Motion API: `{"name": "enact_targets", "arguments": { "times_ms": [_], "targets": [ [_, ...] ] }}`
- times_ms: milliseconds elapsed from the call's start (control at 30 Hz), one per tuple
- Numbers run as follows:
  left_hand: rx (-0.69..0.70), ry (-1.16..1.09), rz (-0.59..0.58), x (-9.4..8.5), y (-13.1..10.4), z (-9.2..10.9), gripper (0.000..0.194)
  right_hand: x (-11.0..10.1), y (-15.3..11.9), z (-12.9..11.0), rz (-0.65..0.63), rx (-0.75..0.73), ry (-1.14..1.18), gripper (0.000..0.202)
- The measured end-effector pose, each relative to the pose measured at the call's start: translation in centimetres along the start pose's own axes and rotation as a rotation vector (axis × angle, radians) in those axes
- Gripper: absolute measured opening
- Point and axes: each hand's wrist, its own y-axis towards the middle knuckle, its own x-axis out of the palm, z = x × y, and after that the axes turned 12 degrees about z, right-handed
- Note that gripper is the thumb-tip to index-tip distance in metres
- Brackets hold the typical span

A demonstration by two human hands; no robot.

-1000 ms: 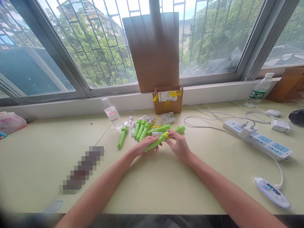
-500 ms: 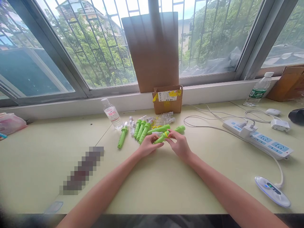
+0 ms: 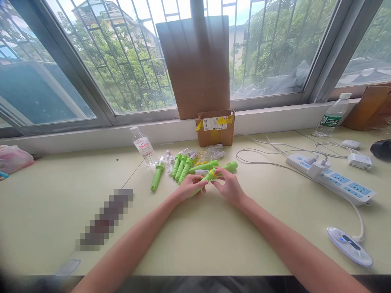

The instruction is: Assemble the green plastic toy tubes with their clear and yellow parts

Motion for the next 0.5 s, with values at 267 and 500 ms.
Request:
{"name": "enact_targets", "arguments": {
  "times_ms": [267, 500],
  "targets": [
    [-0.025, 0.010, -0.078, -0.18, 0.26, 0.06, 0.047, 0.01, -0.02, 0.59, 0.045, -0.004, -0.033, 0.021],
    [-0.037, 0.050, -0.007, -0.34, 0.03, 0.52, 0.045, 0.02, -0.04, 0.28, 0.031, -0.025, -0.022, 0.020]
  ]
}}
